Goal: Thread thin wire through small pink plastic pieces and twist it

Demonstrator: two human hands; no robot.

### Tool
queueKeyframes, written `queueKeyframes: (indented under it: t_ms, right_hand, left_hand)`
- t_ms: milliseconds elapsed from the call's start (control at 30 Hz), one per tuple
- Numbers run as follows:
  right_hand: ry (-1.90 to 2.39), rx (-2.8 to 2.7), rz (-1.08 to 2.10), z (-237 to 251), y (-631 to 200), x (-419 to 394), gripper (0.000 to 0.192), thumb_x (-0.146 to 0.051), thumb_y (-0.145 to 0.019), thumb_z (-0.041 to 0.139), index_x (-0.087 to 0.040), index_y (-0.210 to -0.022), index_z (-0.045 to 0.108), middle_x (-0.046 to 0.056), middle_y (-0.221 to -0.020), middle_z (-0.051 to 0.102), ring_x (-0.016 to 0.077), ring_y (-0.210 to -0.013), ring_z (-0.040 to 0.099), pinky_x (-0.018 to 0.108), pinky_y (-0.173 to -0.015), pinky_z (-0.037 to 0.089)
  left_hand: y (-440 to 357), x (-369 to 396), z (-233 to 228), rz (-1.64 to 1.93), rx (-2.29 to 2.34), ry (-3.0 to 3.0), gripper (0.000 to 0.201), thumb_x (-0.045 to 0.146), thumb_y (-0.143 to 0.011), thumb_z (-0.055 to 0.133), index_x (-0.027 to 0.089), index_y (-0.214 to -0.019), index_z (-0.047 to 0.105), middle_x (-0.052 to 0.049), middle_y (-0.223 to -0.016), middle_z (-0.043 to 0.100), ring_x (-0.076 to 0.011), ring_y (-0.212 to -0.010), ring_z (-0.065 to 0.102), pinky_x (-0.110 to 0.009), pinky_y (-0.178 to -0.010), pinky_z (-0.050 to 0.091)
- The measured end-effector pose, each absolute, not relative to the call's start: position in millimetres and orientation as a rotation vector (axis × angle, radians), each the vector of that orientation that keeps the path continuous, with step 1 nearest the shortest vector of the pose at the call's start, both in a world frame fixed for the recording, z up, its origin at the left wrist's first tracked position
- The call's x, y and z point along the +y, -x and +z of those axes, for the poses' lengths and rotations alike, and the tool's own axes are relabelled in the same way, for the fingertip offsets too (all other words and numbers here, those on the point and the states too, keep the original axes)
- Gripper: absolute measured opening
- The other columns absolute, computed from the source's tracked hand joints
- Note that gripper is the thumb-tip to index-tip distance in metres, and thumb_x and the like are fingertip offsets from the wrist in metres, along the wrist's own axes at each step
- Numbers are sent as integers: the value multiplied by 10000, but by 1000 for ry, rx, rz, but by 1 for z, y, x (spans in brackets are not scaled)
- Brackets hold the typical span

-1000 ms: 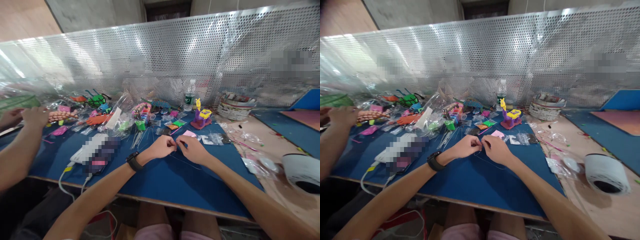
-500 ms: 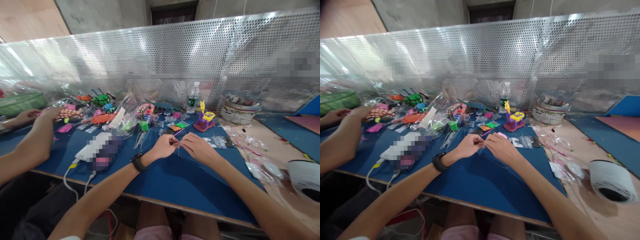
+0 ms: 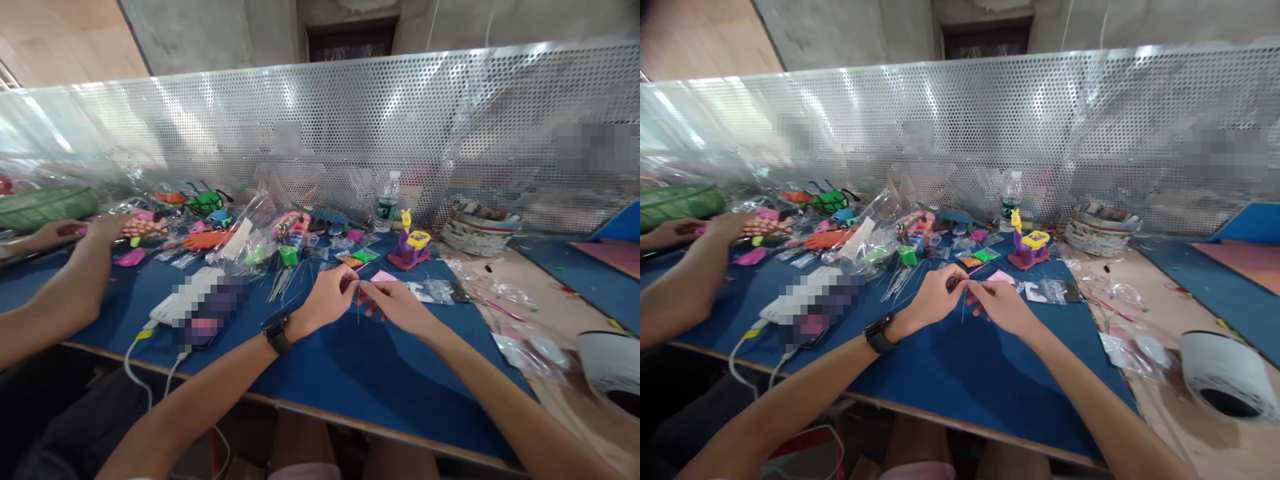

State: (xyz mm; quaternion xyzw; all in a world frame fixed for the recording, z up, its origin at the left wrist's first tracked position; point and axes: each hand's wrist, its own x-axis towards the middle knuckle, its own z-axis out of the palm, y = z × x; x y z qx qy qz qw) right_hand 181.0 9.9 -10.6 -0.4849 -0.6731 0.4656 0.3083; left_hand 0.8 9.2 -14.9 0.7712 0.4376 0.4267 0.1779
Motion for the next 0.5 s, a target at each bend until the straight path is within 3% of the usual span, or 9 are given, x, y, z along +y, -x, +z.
queueKeyframes:
  t_ms: [333, 500]
  right_hand:
    - [1170, -1366, 1412, -4, -163, -2, 296, -463, -762, 677, -177, -840, 679, 56, -845, 681, 76, -519, 436, 178, -366, 228]
    - [1116, -1358, 1290, -12, -156, -5, 356, -484, -789, 644, -201, -997, 586, 6, -795, 637, 64, -435, 412, 204, -367, 264]
  left_hand:
    - [-3, 6, -14, 1335, 1286, -2211, 89, 213, -922, 542, 196, -878, 618, -19, -826, 694, -149, -742, 632, -267, -731, 484]
    - [-6, 6, -15, 1379, 1272, -2127, 86, 230, -919, 556, 195, -883, 626, -23, -846, 710, -148, -758, 656, -260, -742, 510]
